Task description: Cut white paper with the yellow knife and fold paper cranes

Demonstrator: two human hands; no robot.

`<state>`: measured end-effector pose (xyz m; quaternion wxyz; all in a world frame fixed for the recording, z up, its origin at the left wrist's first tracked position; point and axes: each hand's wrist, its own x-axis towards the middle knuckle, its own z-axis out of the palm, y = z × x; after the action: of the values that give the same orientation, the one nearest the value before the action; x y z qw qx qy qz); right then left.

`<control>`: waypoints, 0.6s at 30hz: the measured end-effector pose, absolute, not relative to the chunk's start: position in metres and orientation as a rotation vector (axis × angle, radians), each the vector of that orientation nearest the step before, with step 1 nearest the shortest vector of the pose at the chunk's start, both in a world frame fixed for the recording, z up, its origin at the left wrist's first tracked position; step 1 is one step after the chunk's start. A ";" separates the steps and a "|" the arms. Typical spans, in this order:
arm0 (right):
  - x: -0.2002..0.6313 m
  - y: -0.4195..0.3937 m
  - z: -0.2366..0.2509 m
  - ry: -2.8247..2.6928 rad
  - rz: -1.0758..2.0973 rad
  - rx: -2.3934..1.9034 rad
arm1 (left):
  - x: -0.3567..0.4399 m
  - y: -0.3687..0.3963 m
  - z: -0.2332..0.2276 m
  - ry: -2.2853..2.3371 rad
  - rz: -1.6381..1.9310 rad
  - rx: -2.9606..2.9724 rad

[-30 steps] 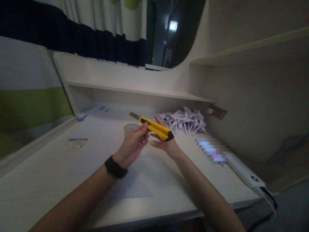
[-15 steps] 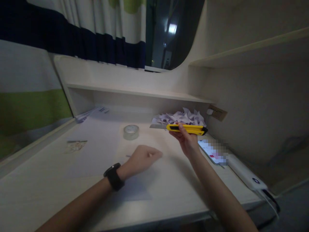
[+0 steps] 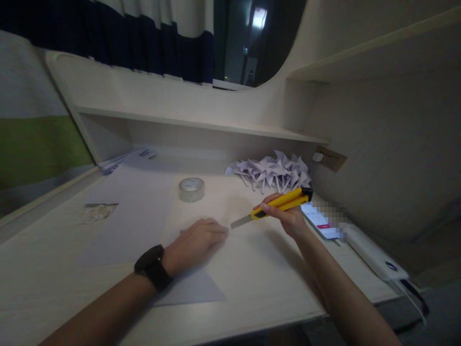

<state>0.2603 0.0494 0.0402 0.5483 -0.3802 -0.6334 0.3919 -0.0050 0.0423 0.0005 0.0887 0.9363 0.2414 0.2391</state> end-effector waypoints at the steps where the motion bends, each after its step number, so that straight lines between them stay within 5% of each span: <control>1: 0.260 0.049 0.040 -1.523 0.915 -0.910 | -0.005 0.042 0.001 0.715 0.723 2.775; 18: 0.254 0.047 0.035 -1.602 0.983 -0.936 | -0.008 0.048 0.002 0.659 0.716 2.608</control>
<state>0.2539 0.0468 0.0347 0.4976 -0.3866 -0.6618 0.4062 -0.0078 0.0482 0.0020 0.1779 0.9220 0.2330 0.2530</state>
